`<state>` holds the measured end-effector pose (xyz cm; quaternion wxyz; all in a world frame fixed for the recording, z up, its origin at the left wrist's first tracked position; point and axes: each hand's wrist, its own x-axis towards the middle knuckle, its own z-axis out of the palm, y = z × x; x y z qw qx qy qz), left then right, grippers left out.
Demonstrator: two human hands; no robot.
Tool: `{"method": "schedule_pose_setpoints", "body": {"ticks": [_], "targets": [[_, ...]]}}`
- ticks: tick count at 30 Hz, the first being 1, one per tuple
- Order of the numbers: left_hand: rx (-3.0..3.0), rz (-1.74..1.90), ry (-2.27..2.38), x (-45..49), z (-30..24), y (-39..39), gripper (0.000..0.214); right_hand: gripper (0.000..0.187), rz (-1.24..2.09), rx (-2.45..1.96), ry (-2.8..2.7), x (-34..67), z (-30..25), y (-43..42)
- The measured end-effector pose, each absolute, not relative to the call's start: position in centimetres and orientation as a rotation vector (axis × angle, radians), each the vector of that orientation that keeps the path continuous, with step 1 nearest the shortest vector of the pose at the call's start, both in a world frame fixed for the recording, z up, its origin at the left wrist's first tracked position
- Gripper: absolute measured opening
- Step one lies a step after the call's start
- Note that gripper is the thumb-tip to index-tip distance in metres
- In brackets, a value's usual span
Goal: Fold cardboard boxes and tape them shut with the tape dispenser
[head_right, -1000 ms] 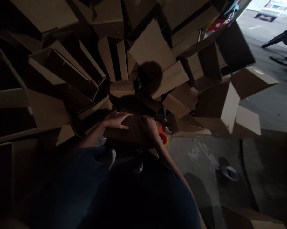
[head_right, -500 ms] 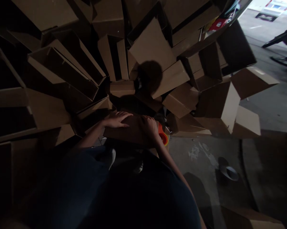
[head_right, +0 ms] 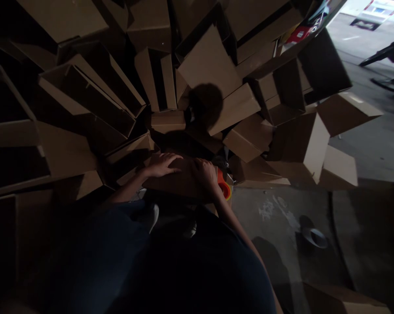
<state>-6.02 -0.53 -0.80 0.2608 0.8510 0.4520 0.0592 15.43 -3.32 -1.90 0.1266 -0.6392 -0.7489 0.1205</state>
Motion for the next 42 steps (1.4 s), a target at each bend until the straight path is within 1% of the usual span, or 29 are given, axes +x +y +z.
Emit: {"method": "schedule_pose_setpoints", "body": {"ticks": [12,20,37,42], "targets": [[2.355,0.179,1.187,-6.1,-1.6,-0.4,0.038,0.038,0.361,-1.886,-2.185,15.3,-1.6,-3.4],[2.299,0.116,1.206,-6.1,-0.6,-0.7,0.051,0.037,0.367,-1.868,-2.169,15.2,-1.6,-3.4],[2.287,0.155,1.249,-5.8,-0.6,-0.9,0.049,0.036,0.373,-1.873,-2.179,15.2,-1.4,-3.4],[2.292,0.137,1.206,-6.1,-0.6,-0.7,0.053,0.039,0.341,-1.853,-2.181,15.5,-1.9,-3.3]]}}
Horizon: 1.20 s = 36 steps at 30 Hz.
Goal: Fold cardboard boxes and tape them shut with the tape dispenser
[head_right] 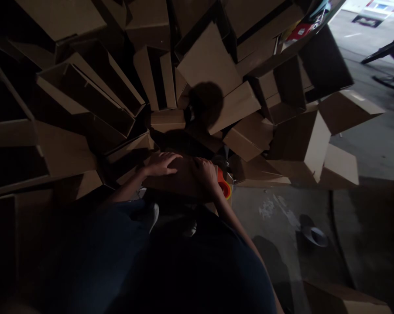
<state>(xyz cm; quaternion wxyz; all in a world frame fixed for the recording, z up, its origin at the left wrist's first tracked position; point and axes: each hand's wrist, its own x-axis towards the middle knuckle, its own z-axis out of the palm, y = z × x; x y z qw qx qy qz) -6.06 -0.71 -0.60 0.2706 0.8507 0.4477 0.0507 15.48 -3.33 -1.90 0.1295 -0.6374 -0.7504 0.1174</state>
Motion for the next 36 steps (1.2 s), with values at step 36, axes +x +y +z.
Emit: {"method": "schedule_pose_setpoints", "body": {"ticks": [36], "targets": [[2.329,0.115,1.120,-6.60,-0.50,-0.59,0.061,0.037,0.367,-1.824,-2.179,15.53,-2.02,-3.23]]}}
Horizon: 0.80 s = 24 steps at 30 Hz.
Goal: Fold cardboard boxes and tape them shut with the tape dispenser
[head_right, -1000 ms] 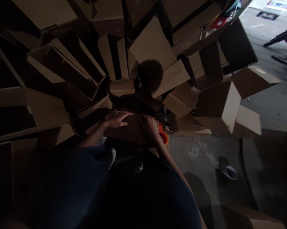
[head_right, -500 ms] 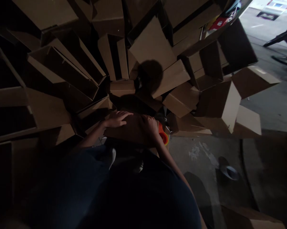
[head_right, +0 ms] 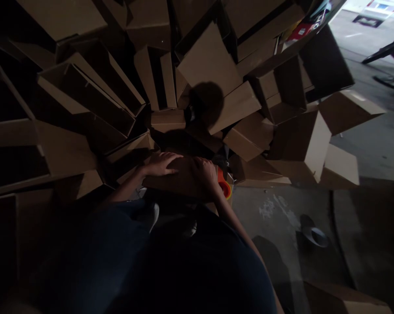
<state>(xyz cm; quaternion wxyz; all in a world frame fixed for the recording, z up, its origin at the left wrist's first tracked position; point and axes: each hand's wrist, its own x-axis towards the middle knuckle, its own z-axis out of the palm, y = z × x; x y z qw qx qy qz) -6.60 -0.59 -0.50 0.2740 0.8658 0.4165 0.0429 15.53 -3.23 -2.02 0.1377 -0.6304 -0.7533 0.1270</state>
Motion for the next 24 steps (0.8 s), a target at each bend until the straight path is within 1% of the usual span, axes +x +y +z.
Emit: {"method": "schedule_pose_setpoints", "body": {"ticks": [15,18,22,24], "targets": [[2.306,0.082,1.045,-7.2,-0.6,-0.1,0.059,0.037,0.345,-1.842,-2.194,15.4,-1.9,-3.5],[2.322,0.123,1.045,-7.1,-0.9,-0.2,0.052,0.036,0.359,-1.850,-2.192,15.4,-1.8,-3.5],[2.302,0.272,1.211,-6.2,-1.4,-0.9,0.036,0.035,0.358,-1.844,-2.180,15.4,-1.8,-3.4],[2.297,0.359,1.343,-5.4,-1.8,-1.3,0.035,0.036,0.358,-1.836,-2.187,15.4,-1.8,-3.4]]}}
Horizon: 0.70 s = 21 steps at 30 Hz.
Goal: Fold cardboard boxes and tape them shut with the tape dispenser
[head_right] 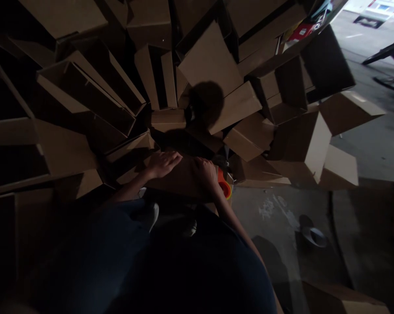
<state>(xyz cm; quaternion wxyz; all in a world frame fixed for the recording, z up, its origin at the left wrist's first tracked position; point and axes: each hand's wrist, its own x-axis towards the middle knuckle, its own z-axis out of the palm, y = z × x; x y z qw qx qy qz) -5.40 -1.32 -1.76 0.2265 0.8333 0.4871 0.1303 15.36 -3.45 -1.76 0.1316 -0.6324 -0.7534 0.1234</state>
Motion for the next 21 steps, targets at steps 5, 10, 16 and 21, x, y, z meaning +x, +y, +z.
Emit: {"method": "schedule_pose_setpoints", "body": {"ticks": [5,10,16,21], "targets": [[2.240,0.419,1.675,-3.2,-2.6,-1.8,0.053,0.036,0.361,-1.773,-2.251,15.0,-1.8,-3.7],[2.321,0.440,1.699,-2.0,-2.3,-2.5,0.049,0.036,0.355,-1.734,-2.268,15.1,-2.2,-3.8],[2.377,0.376,1.659,-2.1,-2.2,-2.6,0.039,0.035,0.403,-1.629,-2.243,15.1,-2.3,-3.3],[2.354,0.390,1.671,-2.2,-2.3,-2.7,0.035,0.039,0.043,-1.373,-2.058,14.8,3.4,-4.5]]}}
